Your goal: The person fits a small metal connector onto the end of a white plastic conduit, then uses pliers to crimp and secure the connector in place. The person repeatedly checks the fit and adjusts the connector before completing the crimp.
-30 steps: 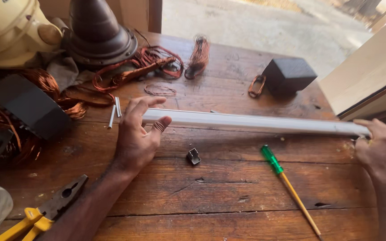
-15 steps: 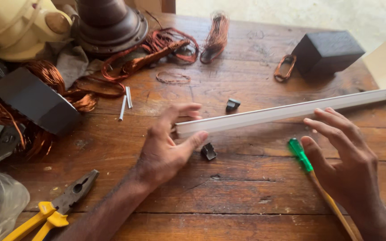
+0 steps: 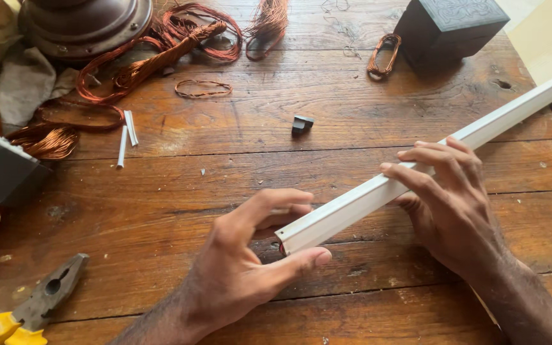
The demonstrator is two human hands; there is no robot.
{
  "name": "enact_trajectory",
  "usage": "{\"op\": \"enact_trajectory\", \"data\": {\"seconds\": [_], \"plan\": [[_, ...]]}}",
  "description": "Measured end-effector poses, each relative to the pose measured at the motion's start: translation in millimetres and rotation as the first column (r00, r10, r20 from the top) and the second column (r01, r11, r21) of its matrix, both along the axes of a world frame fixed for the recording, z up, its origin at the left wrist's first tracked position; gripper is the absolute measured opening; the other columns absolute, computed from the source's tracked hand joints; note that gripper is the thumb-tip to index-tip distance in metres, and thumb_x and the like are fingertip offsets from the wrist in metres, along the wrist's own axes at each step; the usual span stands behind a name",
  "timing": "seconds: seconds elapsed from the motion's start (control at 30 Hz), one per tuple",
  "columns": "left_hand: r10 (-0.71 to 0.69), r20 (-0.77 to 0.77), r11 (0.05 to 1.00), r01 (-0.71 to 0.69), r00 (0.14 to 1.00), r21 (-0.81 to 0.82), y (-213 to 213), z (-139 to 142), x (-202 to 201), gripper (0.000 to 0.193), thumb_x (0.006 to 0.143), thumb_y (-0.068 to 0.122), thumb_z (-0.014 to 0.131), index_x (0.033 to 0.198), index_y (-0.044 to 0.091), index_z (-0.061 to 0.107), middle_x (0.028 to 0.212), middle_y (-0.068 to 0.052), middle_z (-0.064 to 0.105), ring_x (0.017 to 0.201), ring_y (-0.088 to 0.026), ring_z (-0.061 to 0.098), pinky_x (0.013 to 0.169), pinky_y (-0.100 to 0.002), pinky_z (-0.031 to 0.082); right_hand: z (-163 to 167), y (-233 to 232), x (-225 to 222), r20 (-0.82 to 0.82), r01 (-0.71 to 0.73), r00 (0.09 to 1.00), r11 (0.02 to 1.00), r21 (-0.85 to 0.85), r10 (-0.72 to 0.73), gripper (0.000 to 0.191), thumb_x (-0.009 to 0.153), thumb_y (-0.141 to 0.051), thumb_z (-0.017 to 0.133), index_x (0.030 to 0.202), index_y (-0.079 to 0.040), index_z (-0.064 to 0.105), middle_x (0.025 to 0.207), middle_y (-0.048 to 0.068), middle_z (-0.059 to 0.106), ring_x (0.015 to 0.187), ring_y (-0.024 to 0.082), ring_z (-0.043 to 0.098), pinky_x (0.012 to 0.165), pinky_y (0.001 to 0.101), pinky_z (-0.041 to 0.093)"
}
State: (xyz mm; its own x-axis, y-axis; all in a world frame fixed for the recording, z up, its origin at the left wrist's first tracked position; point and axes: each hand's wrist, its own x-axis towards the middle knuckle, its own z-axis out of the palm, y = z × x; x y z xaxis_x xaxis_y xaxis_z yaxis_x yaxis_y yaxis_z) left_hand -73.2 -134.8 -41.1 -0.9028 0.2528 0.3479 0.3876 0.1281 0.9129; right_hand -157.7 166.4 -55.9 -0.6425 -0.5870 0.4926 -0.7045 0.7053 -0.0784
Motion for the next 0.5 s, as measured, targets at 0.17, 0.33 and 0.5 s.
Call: {"op": "enact_trajectory", "data": {"seconds": [0.17,0.33,0.5], "plan": [[0.12,-0.151,0.989,-0.105,0.981,0.104,10.1,-5.8,1.0,0.04,0.093,0.019,0.081,0.121,0.006,0.056,0.104,-0.015,0.078,0.096,-0.021,0.083,0.083,-0.036,0.067,8.3,4.9,-13.9,-0.079,0.0,0.997,0.995,-0.097,-0.007,0.031,0.102,-0.013,0.066,0.132,-0.013,0.058,0.134,0.013,0.065,0.134,0.03,0.059,0.13,0.0598,0.036],[0.139,-0.219,0.985,-0.111,0.966,0.136,17.1,-6.7,12.6,0.031,0.1,0.011,0.076,0.126,0.005,0.061,0.123,-0.017,0.077,0.107,-0.022,0.084,0.088,-0.033,0.071,30.6,8.4,-7.4,-0.029,0.003,1.0,0.984,-0.18,-0.009,0.022,0.107,-0.014,0.054,0.128,-0.012,0.062,0.133,0.012,0.064,0.136,0.031,0.058,0.128,0.0587,0.036],[0.182,-0.2,0.978,-0.156,0.963,0.137,16.4,2.4,23.7,0.023,0.094,0.009,0.073,0.115,0.004,0.065,0.118,-0.017,0.075,0.104,-0.025,0.08,0.077,-0.032,0.07,45.3,5.9,6.3,0.039,-0.054,0.997,0.978,-0.203,0.063,0.028,0.111,-0.03,0.047,0.124,-0.013,0.065,0.12,0.009,0.064,0.127,0.025,0.057,0.125,0.0511,0.036]]}}
